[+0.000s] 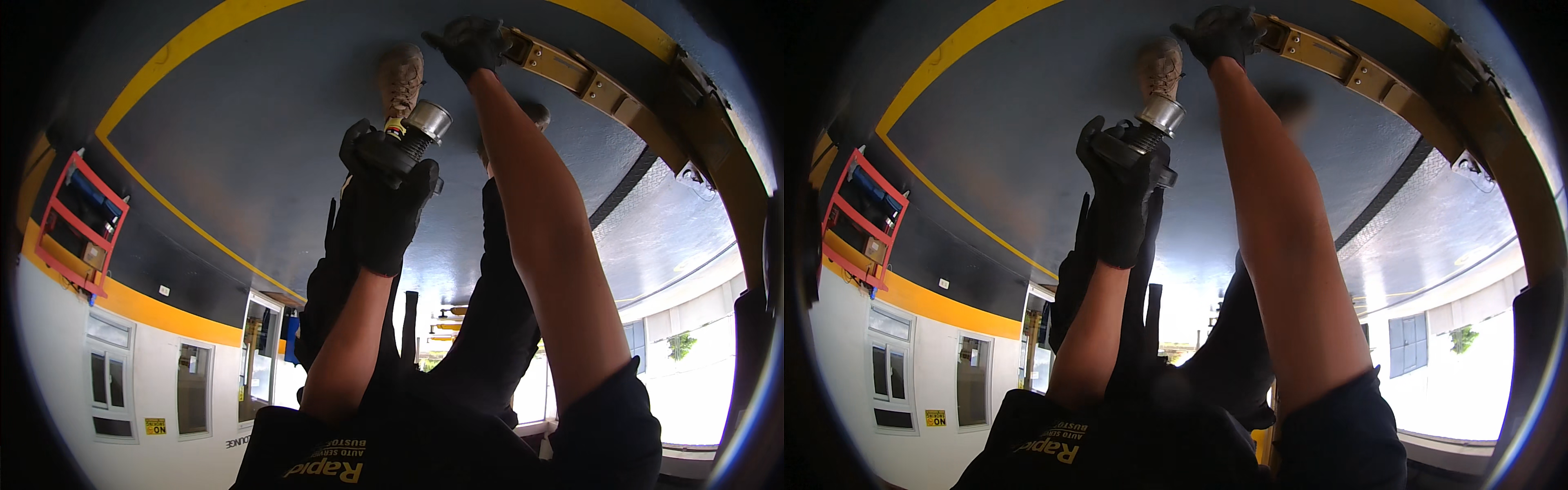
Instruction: The person assembles a mechanical component on a cardboard-covered workbench. They use a spray lubricant and a small bottle of red fluid to treat the parts, then screw a threaded rod into a cylindrical housing. The person handles the assembled unit, inspecting it before placing it back on the table.
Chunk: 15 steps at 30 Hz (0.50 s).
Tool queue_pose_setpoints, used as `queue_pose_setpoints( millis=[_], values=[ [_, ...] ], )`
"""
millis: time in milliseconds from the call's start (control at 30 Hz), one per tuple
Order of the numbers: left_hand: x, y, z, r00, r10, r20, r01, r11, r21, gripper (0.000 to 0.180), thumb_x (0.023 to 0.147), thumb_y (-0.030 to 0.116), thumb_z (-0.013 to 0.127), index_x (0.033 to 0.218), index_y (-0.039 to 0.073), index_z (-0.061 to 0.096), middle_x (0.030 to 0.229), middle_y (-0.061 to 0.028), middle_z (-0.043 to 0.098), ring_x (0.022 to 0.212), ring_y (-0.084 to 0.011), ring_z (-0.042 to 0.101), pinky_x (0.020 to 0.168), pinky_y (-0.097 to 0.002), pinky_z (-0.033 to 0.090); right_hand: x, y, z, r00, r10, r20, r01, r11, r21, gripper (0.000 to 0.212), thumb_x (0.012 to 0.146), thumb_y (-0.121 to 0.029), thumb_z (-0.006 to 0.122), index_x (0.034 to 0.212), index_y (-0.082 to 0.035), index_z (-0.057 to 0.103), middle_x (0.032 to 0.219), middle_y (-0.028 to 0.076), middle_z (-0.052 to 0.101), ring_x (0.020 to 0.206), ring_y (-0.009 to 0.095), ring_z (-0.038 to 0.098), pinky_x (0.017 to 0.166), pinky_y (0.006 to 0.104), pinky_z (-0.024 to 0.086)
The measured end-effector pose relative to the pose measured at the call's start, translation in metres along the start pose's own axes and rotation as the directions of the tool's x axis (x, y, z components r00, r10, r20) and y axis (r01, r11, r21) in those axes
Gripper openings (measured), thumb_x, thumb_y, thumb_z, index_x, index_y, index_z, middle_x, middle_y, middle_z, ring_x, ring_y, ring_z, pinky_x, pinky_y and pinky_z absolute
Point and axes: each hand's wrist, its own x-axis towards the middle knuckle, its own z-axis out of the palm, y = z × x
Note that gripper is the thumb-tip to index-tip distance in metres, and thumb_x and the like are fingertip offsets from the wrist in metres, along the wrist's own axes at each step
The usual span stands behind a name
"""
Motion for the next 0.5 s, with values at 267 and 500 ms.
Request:
queue_pose_setpoints(
  millis=[267, 500],
  values=[
    [0.010, 0.002, 0.003, 0.998, -0.064, 0.011, 0.065, 0.990, -0.122, 0.104, 0.080, 0.019, 0.086, 0.156, 0.011, 0.015, 0.137, -0.0220, 0.037, 0.115, -0.0306, 0.060, 0.090, -0.0381, 0.064, -0.030, -0.053, -0.080, 0.935, 0.340, 0.099, -0.354, 0.900, 0.254, 0.120, 0.066, -0.046, 0.096, 0.159, -0.011, 0.028, 0.144, 0.031, 0.044, 0.135, 0.052, 0.047, 0.107, 0.0596, 0.047],
    [0.027, -0.005, 0.022, 1.000, 0.016, 0.001, -0.016, 0.993, -0.117, 0.102, 0.080, 0.025, 0.089, 0.153, 0.006, 0.021, 0.132, -0.0207, 0.040, 0.115, -0.0295, 0.060, 0.096, -0.0424, 0.061, -0.159, -0.019, -0.148, 0.914, 0.381, -0.139, -0.270, 0.828, 0.491, 0.116, 0.065, -0.034, 0.095, 0.154, -0.001, 0.030, 0.138, 0.027, 0.042, 0.131, 0.045, 0.046, 0.107, 0.0529, 0.049]
  ],
)
